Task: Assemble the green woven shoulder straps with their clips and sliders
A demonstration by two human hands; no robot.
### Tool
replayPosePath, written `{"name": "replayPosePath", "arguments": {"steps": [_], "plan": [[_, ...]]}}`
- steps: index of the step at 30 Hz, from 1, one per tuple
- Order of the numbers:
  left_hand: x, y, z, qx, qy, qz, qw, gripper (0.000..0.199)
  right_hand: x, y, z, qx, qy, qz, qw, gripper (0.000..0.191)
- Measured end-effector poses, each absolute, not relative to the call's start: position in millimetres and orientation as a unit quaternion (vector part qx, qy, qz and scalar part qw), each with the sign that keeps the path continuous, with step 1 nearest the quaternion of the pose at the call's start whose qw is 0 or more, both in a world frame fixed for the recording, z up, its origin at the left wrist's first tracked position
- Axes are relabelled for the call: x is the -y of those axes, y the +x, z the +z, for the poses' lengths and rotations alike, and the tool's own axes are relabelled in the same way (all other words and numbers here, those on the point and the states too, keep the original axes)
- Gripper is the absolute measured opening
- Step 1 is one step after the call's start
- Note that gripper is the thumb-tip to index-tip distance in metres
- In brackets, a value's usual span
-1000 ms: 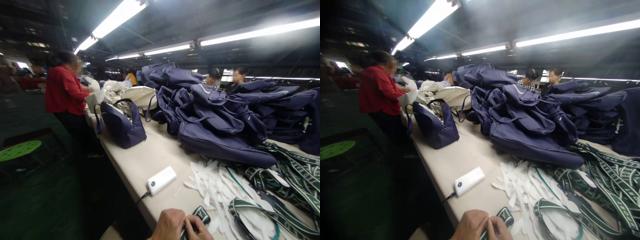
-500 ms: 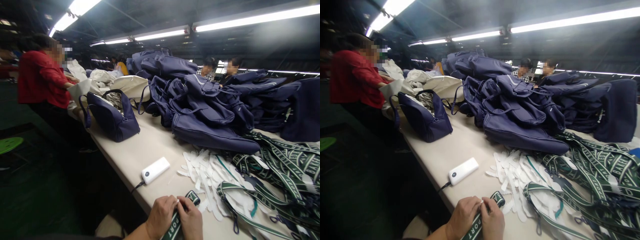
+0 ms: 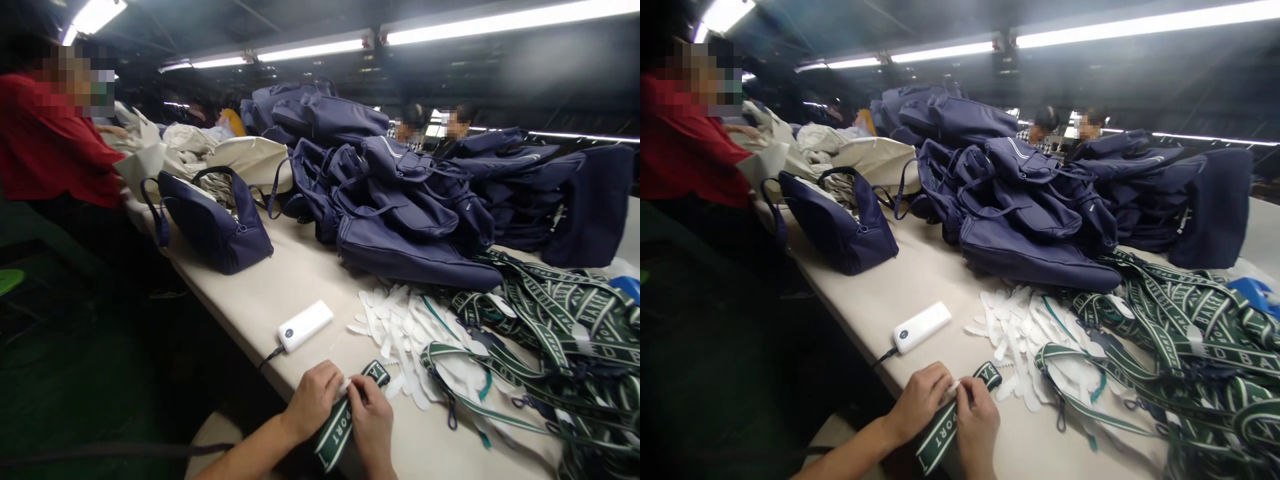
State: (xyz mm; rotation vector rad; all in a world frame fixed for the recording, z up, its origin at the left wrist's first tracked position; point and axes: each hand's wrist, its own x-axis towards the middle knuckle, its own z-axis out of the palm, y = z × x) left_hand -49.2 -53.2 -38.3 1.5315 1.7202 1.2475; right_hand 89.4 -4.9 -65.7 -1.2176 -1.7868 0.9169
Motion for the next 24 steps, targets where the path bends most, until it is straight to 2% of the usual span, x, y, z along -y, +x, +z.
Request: {"name": "replayPosePath", "arguments": {"steps": [2, 5, 10, 16, 20, 24], "plan": [[50.4, -50.8, -35.6, -0.637, 0.529, 0.463, 0.316, 0.017, 5.6, 90.3, -59.7, 0.679, -0.464, 0.403, 0.402, 0.031], [44.5, -51.0, -32.0, -0.636, 0.497, 0.464, 0.365, 0.016, 4.8, 92.0, -62.5, 0.651, -0.454, 0.438, 0.423, 0.028], [32.4, -57.1, -28.8, -0.643, 0.451, 0.464, 0.410, 0.007, -0.7, 92.9, -84.0, 0.641, -0.443, 0.459, 0.427, 0.035], [21.9, -65.3, -40.5, -0.624, 0.385, 0.449, 0.511, 0.015, 3.0, 87.1, -87.6, 0.610, -0.447, 0.460, 0.464, 0.042], [26.1, -60.6, -41.7, -0.616, 0.381, 0.460, 0.514, 0.021, 1.5, 88.8, -87.2, 0.610, -0.444, 0.483, 0.445, 0.039], [37.2, -52.2, -39.9, -0.628, 0.401, 0.477, 0.466, 0.027, -1.1, 93.5, -80.6, 0.627, -0.441, 0.500, 0.404, 0.030]]}}
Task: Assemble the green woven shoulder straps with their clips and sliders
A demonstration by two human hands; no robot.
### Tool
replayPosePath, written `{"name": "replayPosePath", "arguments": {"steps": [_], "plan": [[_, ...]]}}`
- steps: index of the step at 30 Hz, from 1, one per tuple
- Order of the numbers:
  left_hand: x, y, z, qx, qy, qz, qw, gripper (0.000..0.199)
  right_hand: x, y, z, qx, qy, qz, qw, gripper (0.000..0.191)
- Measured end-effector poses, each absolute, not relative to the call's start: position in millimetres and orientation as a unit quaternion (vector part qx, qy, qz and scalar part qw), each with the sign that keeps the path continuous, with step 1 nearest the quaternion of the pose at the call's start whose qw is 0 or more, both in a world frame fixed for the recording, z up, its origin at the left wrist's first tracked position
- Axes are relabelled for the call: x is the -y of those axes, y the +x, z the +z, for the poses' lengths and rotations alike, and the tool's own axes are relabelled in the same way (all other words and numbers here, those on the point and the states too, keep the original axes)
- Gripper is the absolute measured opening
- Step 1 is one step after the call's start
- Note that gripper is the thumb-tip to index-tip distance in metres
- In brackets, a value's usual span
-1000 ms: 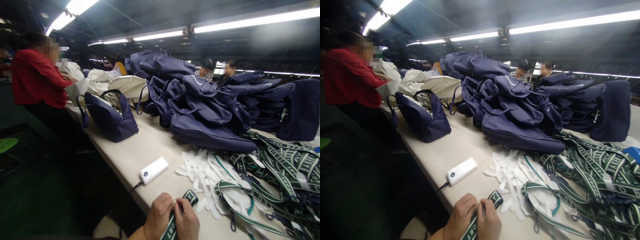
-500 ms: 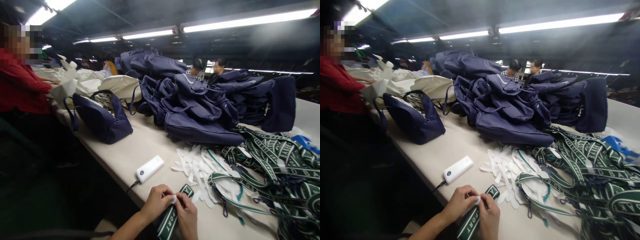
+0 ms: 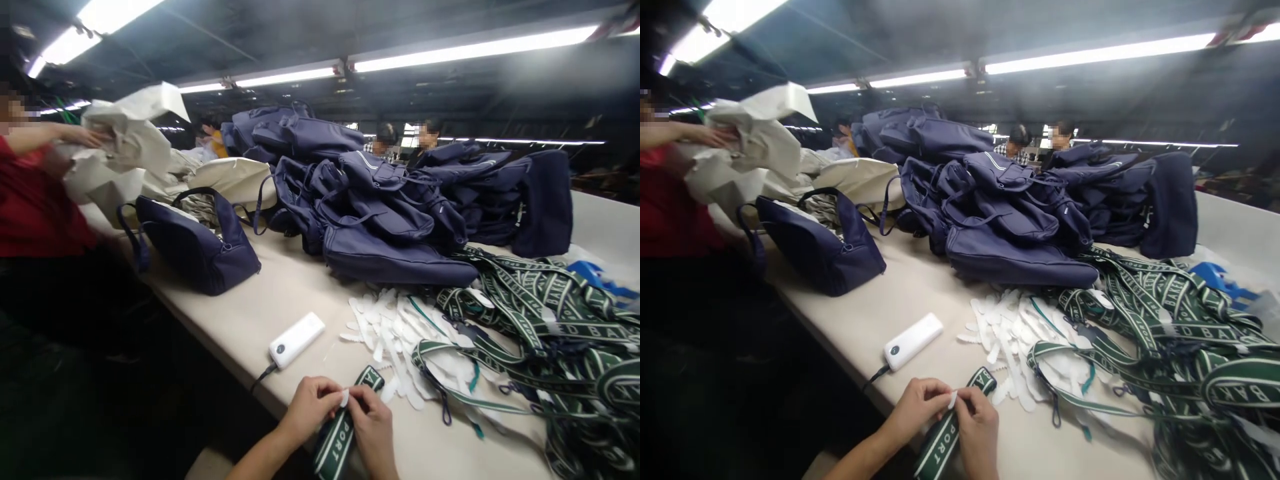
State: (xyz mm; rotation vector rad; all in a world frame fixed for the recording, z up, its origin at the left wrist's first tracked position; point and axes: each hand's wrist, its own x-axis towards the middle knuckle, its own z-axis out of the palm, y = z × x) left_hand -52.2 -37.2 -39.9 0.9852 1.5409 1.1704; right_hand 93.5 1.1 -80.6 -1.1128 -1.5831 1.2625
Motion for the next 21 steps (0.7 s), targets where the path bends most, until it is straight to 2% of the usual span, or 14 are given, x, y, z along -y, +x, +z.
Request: {"name": "replayPosePath", "arguments": {"steps": [6, 14, 21], "plan": [[49.0, -42.4, -40.8, -0.660, 0.420, 0.489, 0.385, 0.024, 1.2, 97.3, -51.9, 0.672, -0.415, 0.448, 0.419, 0.018], [42.0, -42.7, -48.5, -0.656, 0.429, 0.492, 0.378, 0.028, 0.2, 99.9, -57.5, 0.660, -0.455, 0.426, 0.419, 0.013], [41.0, -46.2, -45.8, -0.642, 0.450, 0.483, 0.390, 0.031, 1.6, 101.4, -52.4, 0.692, -0.436, 0.387, 0.426, 0.009]]}}
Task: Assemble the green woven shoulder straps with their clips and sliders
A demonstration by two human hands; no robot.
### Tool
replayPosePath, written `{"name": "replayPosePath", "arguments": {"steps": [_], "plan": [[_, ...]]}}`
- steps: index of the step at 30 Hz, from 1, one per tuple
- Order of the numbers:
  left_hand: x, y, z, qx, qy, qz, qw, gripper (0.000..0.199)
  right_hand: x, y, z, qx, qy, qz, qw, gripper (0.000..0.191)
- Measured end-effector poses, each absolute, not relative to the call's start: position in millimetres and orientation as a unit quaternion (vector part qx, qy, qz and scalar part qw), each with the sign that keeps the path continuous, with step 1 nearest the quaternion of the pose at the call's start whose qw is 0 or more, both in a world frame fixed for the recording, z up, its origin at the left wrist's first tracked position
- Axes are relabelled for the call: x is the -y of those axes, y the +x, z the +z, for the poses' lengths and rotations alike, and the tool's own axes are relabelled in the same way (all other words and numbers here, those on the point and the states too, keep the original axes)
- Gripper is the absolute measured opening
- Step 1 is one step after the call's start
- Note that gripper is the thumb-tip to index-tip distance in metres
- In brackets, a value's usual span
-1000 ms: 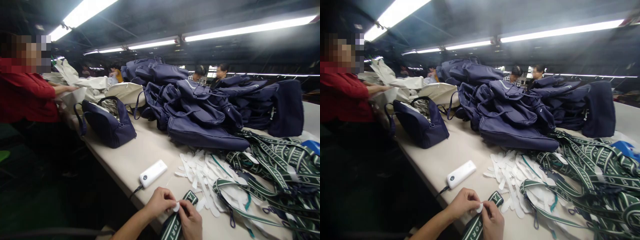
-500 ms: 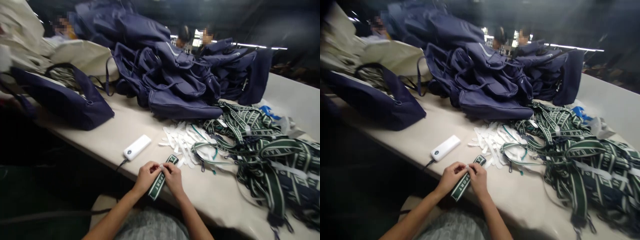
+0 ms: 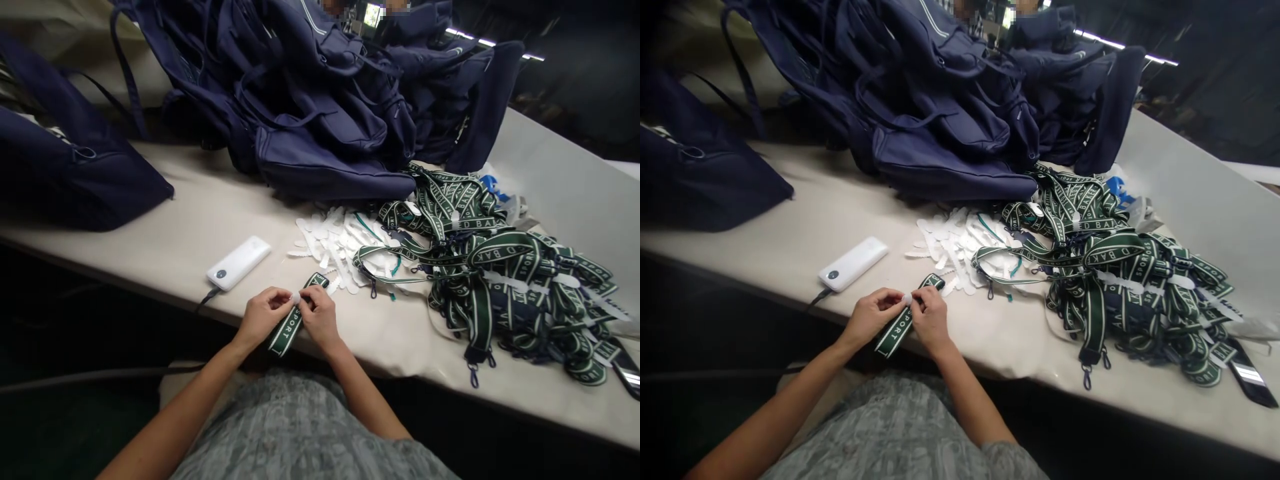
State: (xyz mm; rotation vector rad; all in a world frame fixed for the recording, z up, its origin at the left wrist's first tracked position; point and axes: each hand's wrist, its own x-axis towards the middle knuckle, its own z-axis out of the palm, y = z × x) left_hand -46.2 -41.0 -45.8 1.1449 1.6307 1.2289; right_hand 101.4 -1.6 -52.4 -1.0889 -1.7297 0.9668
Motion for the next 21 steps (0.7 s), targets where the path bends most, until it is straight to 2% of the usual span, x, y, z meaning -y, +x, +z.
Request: {"name": "replayPosePath", "arguments": {"steps": [14, 21], "plan": [[38.4, -56.9, -52.2, -0.654, 0.452, 0.440, 0.416, 0.033, -0.5, 110.5, -44.1, 0.674, -0.421, 0.483, 0.368, 0.016], [48.7, -44.1, -45.0, -0.673, 0.481, 0.455, 0.329, 0.023, 13.3, 98.0, -42.7, 0.634, -0.487, 0.433, 0.417, 0.016]]}}
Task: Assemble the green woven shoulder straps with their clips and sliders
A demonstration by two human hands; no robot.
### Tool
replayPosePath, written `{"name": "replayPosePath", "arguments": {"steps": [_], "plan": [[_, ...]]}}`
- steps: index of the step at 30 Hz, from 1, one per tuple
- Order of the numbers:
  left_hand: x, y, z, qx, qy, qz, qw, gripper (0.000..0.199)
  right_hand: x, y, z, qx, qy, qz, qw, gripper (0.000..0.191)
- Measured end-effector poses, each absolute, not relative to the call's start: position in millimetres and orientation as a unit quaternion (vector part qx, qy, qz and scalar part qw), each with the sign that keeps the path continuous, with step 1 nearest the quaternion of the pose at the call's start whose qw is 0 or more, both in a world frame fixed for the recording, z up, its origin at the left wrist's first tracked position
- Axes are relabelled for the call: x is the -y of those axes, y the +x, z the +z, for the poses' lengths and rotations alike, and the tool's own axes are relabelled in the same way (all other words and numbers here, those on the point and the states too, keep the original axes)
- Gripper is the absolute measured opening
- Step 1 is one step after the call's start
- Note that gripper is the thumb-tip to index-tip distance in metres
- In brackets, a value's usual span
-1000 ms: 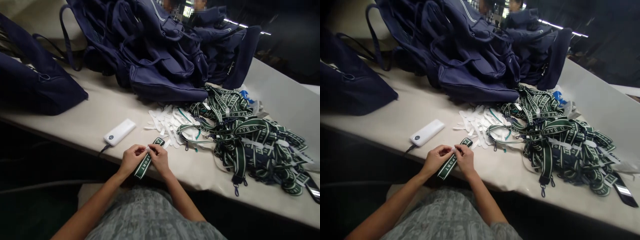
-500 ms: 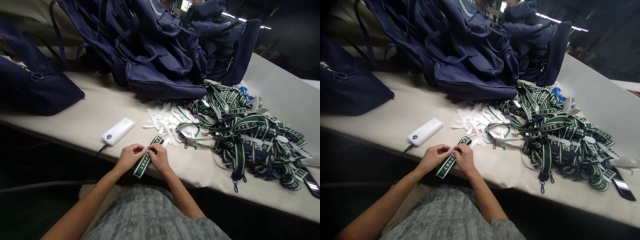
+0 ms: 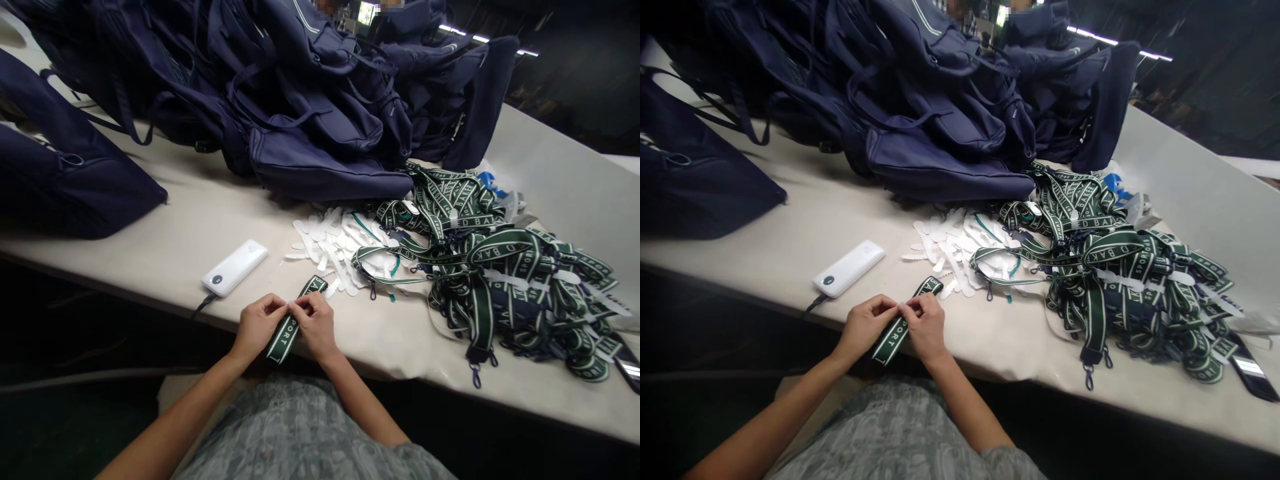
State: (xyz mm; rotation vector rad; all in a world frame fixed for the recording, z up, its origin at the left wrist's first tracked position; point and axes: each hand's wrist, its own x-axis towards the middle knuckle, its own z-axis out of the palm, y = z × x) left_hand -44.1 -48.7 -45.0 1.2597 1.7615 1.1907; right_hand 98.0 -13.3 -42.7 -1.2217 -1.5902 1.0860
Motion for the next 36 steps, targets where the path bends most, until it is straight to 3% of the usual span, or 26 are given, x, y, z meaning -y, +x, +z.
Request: {"name": "replayPosePath", "arguments": {"steps": [6, 14, 18, 26, 36], "plan": [[54.4, -32.4, -37.3, -0.667, 0.540, 0.469, 0.207, 0.021, 13.3, 93.1, -44.2, 0.661, -0.498, 0.416, 0.377, 0.022], [54.1, -22.8, -39.6, -0.686, 0.513, 0.494, 0.151, 0.019, 18.6, 94.4, -43.6, 0.652, -0.552, 0.370, 0.365, 0.025], [52.1, -19.5, -41.0, -0.697, 0.491, 0.496, 0.166, 0.020, 17.2, 97.4, -47.2, 0.628, -0.566, 0.390, 0.364, 0.024], [28.1, -27.5, -36.4, -0.670, 0.513, 0.443, 0.303, 0.019, 6.0, 100.4, -49.8, 0.618, -0.579, 0.400, 0.349, 0.028], [36.4, -14.6, -40.1, -0.677, 0.481, 0.506, 0.234, 0.020, 7.8, 97.4, -53.7, 0.611, -0.548, 0.421, 0.386, 0.032]]}}
